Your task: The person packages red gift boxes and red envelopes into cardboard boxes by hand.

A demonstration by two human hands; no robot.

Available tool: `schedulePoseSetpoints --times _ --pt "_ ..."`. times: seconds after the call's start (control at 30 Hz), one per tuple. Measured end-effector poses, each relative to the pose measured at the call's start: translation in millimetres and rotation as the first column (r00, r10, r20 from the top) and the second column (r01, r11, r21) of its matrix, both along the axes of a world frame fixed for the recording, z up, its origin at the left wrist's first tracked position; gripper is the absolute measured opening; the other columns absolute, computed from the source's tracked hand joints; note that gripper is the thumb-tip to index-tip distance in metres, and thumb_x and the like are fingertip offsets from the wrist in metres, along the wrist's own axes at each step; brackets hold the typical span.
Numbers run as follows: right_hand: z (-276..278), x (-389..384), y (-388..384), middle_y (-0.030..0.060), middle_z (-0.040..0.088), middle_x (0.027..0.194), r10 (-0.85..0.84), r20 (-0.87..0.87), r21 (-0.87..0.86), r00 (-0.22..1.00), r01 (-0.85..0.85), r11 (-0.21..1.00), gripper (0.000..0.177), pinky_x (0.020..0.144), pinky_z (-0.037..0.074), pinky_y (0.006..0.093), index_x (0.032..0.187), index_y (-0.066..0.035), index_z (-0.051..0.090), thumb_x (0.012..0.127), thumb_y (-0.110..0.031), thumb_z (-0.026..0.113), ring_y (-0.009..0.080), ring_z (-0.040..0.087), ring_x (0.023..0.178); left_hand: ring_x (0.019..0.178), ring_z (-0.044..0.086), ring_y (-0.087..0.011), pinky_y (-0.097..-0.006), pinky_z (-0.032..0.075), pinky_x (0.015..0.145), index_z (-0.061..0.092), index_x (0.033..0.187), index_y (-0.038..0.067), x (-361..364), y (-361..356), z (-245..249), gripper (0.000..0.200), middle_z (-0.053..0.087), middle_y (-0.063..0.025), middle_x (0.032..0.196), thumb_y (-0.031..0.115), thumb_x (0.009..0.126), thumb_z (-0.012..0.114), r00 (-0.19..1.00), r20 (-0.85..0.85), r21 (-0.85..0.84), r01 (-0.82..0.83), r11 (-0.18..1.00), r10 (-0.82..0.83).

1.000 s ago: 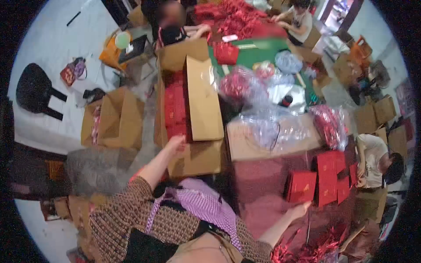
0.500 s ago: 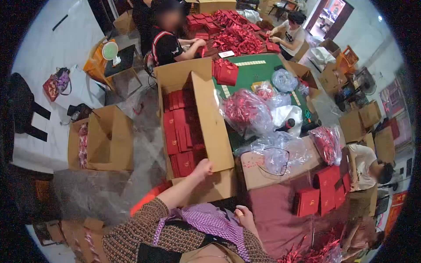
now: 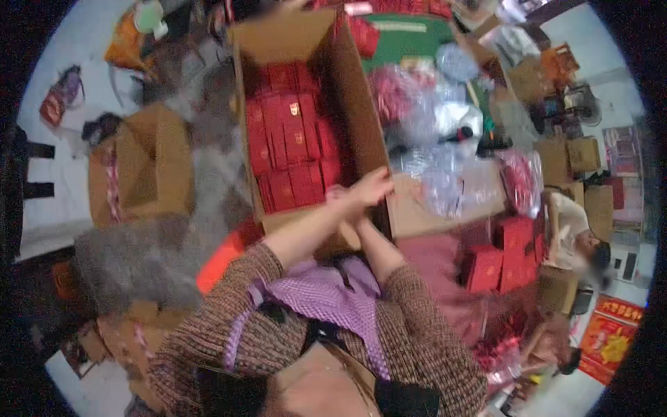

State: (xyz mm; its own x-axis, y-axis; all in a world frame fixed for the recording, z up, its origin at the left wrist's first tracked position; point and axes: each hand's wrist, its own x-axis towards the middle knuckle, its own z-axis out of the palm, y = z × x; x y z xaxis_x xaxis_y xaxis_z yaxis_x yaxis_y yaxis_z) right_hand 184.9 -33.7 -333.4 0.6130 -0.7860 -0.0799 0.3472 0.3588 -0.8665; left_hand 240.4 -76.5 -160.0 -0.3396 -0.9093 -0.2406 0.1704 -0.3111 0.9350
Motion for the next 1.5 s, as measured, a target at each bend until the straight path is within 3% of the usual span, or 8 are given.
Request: schedulePoseSetpoints --times 0.03,0.07,0.1,0.5,0.7,0.9,1.1,1.5 --pt "11.5 11.8 -9.8 0.0014 0.059 0.083 -0.111 0.036 0.355 0.993 0.091 0.930 0.021 0.064 0.048 0.0269 0.105 -0.005 0.059 0.085 -0.010 0.061 0.0099 0.055 0.073 0.066 0.059 -0.0158 -0.0314 0.047 0.058 0.053 0.099 -0.004 -2.4 -1.1 -3.0 0.029 0.061 -0.0082 0.076 0.020 0.083 0.055 0.999 0.015 -0.088 -0.037 0.995 0.039" --pt "34.7 24.7 -26.1 -0.0007 0.057 0.070 -0.064 -0.638 -0.015 0.767 0.071 0.997 0.018 0.050 0.045 0.0243 0.103 -0.005 0.059 0.086 -0.009 0.059 0.0095 0.054 0.057 0.065 0.060 -0.0174 -0.0334 0.048 0.057 0.056 0.093 -0.005 -7.6 -6.6 -18.3 0.029 0.063 -0.0117 0.075 0.023 0.082 0.057 0.996 0.086 -0.091 0.008 0.996 0.000" --pt "21.6 29.7 -44.9 0.0003 0.056 0.066 -0.141 -0.763 -0.196 0.630 -0.018 0.980 0.014 0.045 0.042 0.0247 0.098 -0.005 0.061 0.087 -0.011 0.055 0.0103 0.053 0.053 0.068 0.062 -0.0223 -0.0361 0.049 0.060 0.059 0.084 -0.006 -16.4 -8.3 -27.6 0.034 0.065 -0.0192 0.078 0.028 0.080 0.060 0.998 0.018 -0.048 -0.058 0.997 0.059" --pt "-6.7 68.6 -164.6 0.0047 0.060 0.075 -0.404 -0.660 -0.086 0.634 0.470 0.878 0.023 0.045 0.041 0.0255 0.105 0.001 0.060 0.082 -0.002 0.055 0.0098 0.052 0.057 0.102 0.053 -0.0417 -0.0481 0.038 0.087 0.071 0.085 0.003 11.2 -50.3 50.6 0.054 0.062 -0.0253 0.100 0.052 0.079 0.048 0.564 0.789 -0.038 0.442 0.896 -0.244" --pt "26.8 95.2 -179.6 0.0211 0.060 0.114 -0.368 -0.860 -0.270 0.355 0.296 0.916 0.060 0.094 0.043 0.0360 0.121 0.005 0.052 0.074 -0.024 0.075 0.0309 0.055 0.110 0.101 0.053 -0.0404 -0.0491 0.037 0.086 0.073 0.082 0.012 35.6 -75.6 27.1 0.043 0.064 -0.0193 0.094 0.050 0.080 0.052 0.642 0.697 -0.091 0.520 0.849 -0.319" --pt "12.0 104.7 -182.5 0.0261 0.033 0.140 -0.142 -0.984 -0.154 0.111 -0.103 0.983 0.108 0.105 0.031 0.0422 0.141 0.001 0.021 0.062 -0.040 0.082 0.0395 0.034 0.129 0.086 0.061 -0.0339 -0.0452 0.046 0.069 0.071 0.083 0.011 59.1 -74.0 -8.9 0.032 0.066 -0.0129 0.084 0.037 0.085 0.052 0.772 0.557 -0.263 0.513 0.817 -0.306" --pt "-21.2 82.3 -185.3 0.0271 0.038 0.135 -0.280 -0.884 -0.303 0.374 -0.005 0.953 0.090 0.102 0.035 0.0406 0.140 -0.002 0.026 0.068 -0.025 0.075 0.0386 0.039 0.125 0.089 0.062 -0.0162 -0.0281 0.048 0.082 0.063 0.105 -0.001 80.9 -47.6 -43.5 0.022 0.067 -0.0089 0.092 0.013 0.090 0.054 0.989 -0.046 -0.106 -0.141 0.984 0.137" --pt "9.7 71.1 -203.9 0.0278 0.052 0.122 -0.243 -0.945 -0.236 0.220 0.055 0.970 0.054 0.098 0.039 0.0388 0.131 0.000 0.043 0.077 -0.006 0.041 0.0376 0.051 0.116 0.086 0.056 -0.0144 -0.0283 0.044 0.077 0.060 0.107 -0.003 142.8 -56.7 -142.4 0.027 0.063 -0.0082 0.095 0.014 0.087 0.054 0.620 0.548 0.176 -0.741 0.648 0.561"
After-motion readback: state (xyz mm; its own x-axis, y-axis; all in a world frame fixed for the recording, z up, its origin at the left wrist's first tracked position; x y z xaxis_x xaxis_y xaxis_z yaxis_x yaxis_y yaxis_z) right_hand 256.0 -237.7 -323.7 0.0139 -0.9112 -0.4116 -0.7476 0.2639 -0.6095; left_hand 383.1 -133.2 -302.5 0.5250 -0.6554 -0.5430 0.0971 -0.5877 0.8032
